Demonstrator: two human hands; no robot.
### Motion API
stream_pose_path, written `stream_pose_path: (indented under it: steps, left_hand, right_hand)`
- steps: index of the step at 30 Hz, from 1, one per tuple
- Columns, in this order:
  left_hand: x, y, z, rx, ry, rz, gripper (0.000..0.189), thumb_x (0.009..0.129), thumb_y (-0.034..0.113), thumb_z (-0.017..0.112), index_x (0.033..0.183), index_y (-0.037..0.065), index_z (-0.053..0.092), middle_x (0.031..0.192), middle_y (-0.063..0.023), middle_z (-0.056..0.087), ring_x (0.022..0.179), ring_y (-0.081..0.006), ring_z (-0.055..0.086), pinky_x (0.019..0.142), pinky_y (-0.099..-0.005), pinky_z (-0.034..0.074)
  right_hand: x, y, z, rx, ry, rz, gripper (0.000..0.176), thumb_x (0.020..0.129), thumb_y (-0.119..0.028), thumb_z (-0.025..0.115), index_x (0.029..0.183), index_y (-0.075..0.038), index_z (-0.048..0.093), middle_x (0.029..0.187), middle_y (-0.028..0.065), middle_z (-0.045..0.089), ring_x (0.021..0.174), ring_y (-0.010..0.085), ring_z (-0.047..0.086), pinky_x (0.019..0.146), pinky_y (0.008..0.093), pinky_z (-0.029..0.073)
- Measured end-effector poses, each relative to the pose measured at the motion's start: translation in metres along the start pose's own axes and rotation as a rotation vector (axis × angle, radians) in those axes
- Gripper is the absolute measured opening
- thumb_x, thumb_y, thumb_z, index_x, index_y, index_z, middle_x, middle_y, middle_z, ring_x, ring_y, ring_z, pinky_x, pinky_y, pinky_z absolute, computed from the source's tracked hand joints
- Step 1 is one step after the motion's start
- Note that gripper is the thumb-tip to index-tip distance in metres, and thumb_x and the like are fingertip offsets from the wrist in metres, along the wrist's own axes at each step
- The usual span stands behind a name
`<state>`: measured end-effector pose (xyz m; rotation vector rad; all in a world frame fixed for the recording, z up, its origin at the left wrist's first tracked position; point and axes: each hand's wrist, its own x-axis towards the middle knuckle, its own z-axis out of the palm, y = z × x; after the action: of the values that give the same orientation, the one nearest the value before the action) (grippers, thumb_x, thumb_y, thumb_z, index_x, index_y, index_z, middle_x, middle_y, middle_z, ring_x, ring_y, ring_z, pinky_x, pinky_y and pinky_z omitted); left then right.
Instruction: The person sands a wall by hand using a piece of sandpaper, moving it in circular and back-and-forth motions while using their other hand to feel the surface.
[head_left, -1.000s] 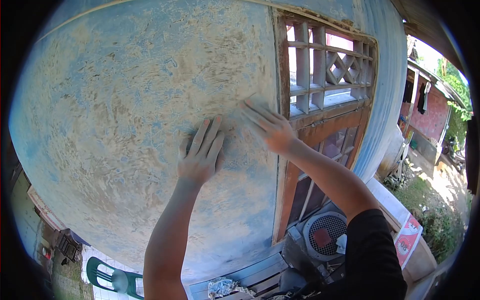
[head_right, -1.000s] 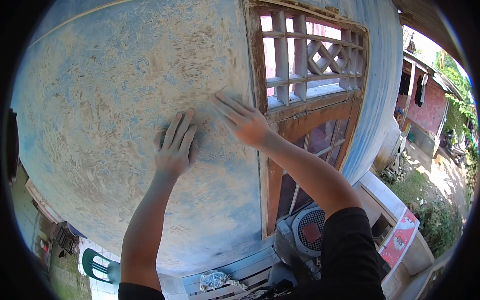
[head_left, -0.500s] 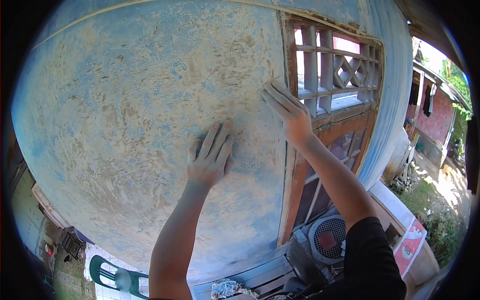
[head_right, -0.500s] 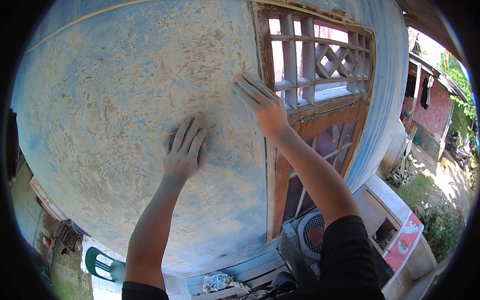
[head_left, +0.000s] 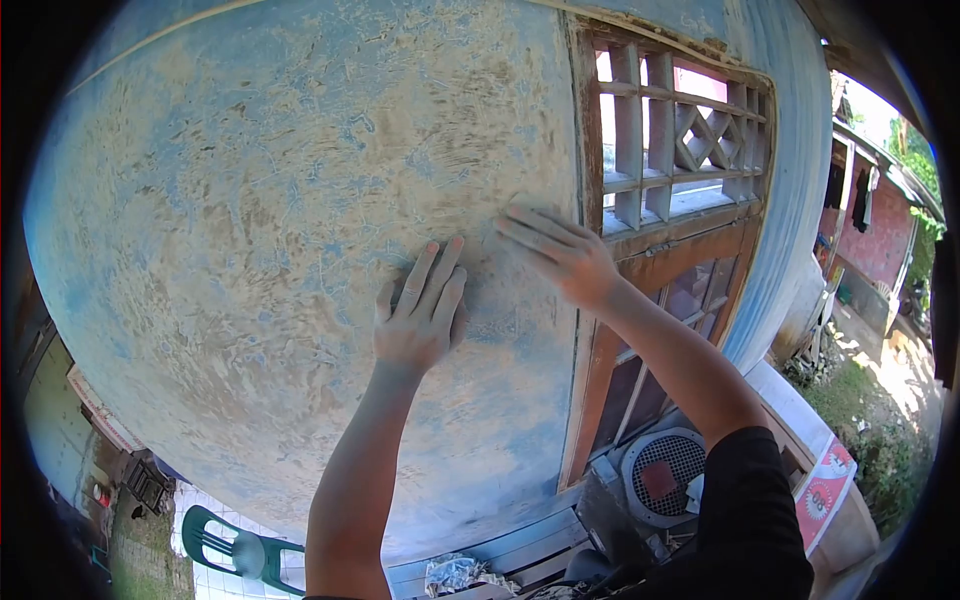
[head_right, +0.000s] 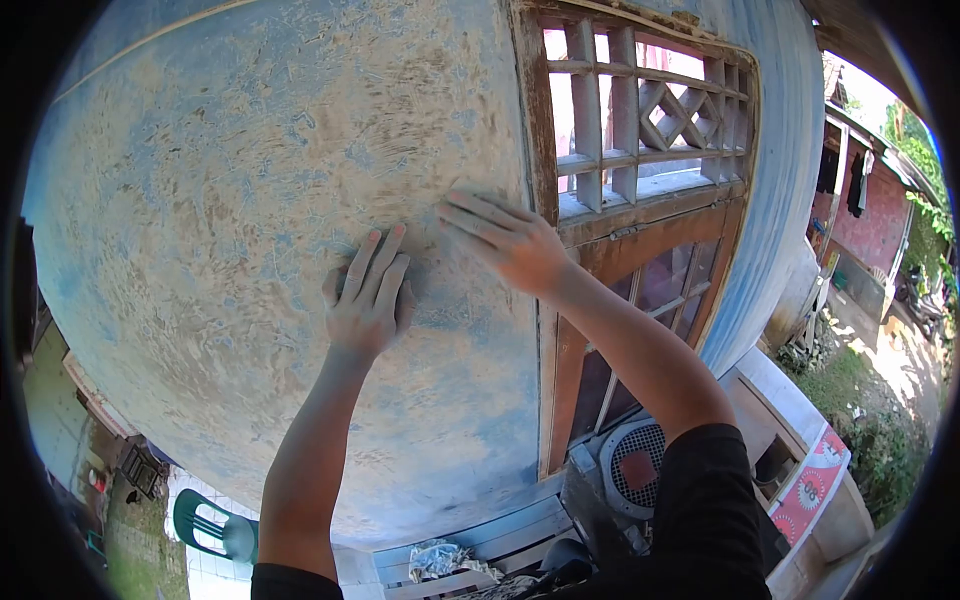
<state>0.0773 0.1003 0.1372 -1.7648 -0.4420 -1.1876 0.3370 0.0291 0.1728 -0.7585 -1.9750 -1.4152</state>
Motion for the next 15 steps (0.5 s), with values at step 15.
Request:
stream_pose_path:
  steps: [15]
  left_hand:
    - [-0.001,0.001,0.002,-0.01,0.034,-0.015,0.024,0.096,0.021,0.058,0.117,0.017,0.067,0.153,0.0046,0.063,0.143,-0.013,0.055,0.105,-0.0388,0.034]
  right_hand:
    - [-0.029,-0.041,0.014,0.125,-0.146,-0.06,0.048,0.092,-0.004,0.067,0.14,-0.013,0.068,0.15,-0.0004,0.062,0.144,0.0185,0.055,0.122,0.0381,0.045]
